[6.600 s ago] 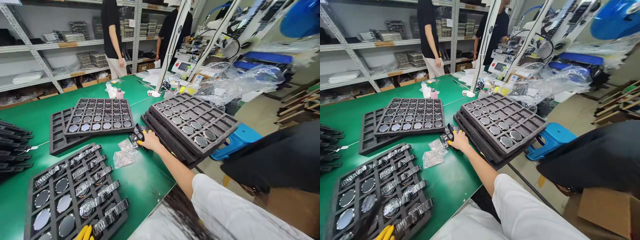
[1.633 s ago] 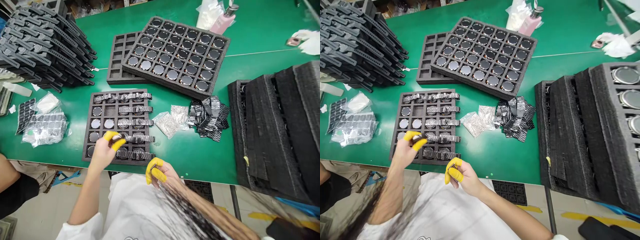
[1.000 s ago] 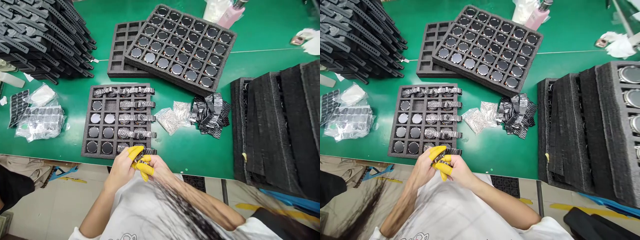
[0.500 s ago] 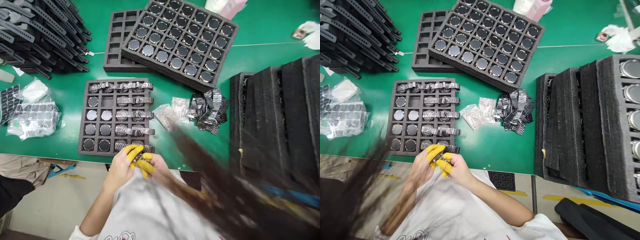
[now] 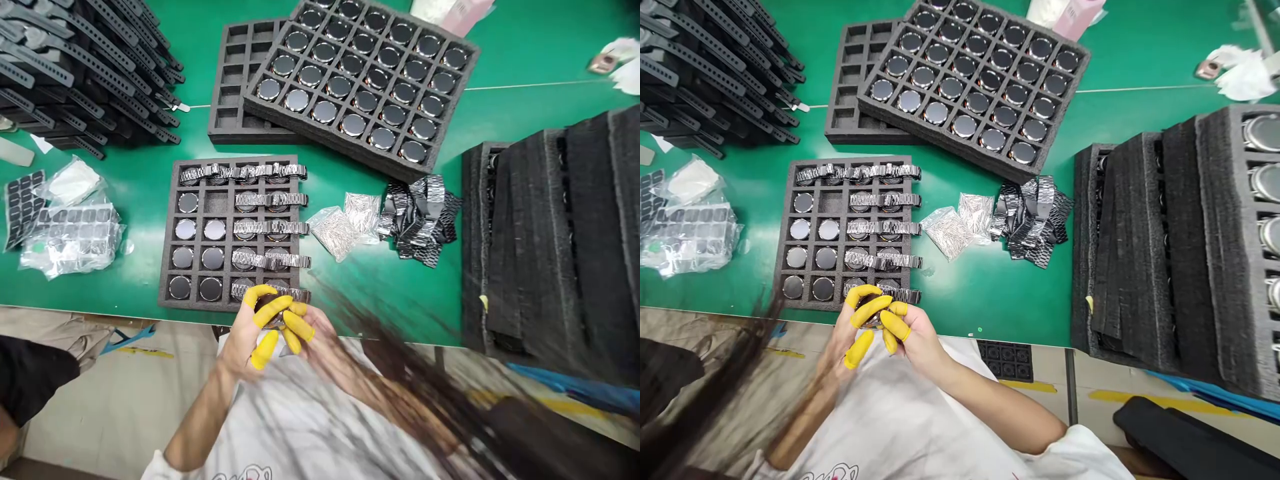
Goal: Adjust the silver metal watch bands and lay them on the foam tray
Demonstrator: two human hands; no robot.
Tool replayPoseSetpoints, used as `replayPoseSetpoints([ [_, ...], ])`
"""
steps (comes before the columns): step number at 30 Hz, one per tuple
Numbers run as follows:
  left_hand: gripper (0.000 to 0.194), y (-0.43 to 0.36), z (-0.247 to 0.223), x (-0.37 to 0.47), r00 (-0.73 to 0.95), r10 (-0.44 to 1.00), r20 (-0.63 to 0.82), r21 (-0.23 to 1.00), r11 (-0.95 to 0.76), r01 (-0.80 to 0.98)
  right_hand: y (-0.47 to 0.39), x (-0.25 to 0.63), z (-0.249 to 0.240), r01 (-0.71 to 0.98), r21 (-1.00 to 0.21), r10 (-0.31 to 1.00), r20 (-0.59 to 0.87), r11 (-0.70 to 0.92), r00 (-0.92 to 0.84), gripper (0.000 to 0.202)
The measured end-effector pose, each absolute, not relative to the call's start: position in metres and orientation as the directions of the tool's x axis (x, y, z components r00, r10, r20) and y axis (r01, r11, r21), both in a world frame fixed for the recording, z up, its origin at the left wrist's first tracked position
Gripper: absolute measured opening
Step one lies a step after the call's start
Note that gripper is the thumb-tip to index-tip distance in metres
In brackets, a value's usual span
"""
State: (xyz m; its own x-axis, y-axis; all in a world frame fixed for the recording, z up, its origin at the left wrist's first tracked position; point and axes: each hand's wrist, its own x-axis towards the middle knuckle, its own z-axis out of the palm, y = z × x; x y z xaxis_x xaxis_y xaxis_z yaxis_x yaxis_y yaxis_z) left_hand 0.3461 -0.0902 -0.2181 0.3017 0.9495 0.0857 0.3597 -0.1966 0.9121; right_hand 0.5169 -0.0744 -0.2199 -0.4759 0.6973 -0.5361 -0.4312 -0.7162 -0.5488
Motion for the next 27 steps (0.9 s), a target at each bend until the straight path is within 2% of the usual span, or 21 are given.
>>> replayPoseSetpoints([
  [4, 0.041, -0.093, -0.223, 0.356, 0.187, 0.976, 0.108, 0.917, -0.171, 0.361, -0.076, 0.517, -0.225, -0.392, -0.587, 0.700, -0.513, -0.709, -0.497, 0.051],
  [8, 0.031, -0.091, -0.220, 0.360, 0.142, 0.982, 0.126, 0.936, -0.165, 0.311, -0.079, 0.518, -0.226, -0.390, -0.584, 0.693, -0.498, -0.712, -0.521, 0.050],
  [17, 0.037, -0.099, -0.227, 0.352, 0.153, 0.984, 0.093, 0.907, -0.147, 0.395, -0.077, 0.519, -0.227, -0.387, -0.566, 0.676, -0.495, -0.728, -0.547, 0.050],
  [21, 0.036, -0.094, -0.226, 0.352, 0.172, 0.979, 0.113, 0.915, -0.170, 0.367, -0.077, 0.518, -0.229, -0.397, -0.556, 0.672, -0.477, -0.730, -0.567, 0.050],
  [23, 0.034, -0.089, -0.224, 0.351, 0.152, 0.976, 0.157, 0.909, -0.203, 0.364, -0.077, 0.518, -0.231, -0.403, -0.554, 0.673, -0.468, -0.729, -0.573, 0.051],
  [25, 0.026, -0.085, -0.222, 0.347, 0.062, 0.961, 0.269, 0.888, -0.272, 0.372, -0.076, 0.518, -0.233, -0.408, -0.581, 0.687, -0.415, -0.704, -0.596, 0.052],
  [27, 0.018, -0.085, -0.220, 0.342, -0.079, 0.938, 0.336, 0.867, -0.275, 0.416, -0.072, 0.521, -0.232, -0.367, -0.689, 0.710, -0.307, -0.625, -0.633, 0.052],
])
